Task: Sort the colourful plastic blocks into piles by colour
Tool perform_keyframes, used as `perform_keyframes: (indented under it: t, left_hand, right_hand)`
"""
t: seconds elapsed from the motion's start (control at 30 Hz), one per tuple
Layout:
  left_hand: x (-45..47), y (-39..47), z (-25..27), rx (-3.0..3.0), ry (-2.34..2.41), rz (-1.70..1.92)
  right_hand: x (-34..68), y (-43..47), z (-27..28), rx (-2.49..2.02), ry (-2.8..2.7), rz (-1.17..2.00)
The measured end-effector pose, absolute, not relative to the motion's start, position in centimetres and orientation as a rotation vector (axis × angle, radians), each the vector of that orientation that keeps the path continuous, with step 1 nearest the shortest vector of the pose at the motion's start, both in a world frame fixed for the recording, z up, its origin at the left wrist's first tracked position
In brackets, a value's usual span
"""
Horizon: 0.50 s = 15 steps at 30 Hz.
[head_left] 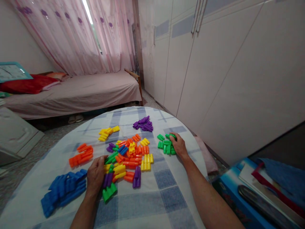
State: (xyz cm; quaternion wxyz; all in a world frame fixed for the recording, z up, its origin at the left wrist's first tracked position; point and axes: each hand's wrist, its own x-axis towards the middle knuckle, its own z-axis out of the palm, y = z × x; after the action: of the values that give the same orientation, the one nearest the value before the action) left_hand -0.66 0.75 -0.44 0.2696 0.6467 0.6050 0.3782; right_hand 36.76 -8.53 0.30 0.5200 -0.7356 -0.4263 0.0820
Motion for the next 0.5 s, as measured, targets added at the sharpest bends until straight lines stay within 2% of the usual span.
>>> perform_keyframes:
  t: [0.5]
  left_hand:
    - [-0.08,0.59,-0.38,1.785,1.652,1.042]
  right_hand:
    - [36.54,-8.70,0.66,-1.714,-1.017,0.203]
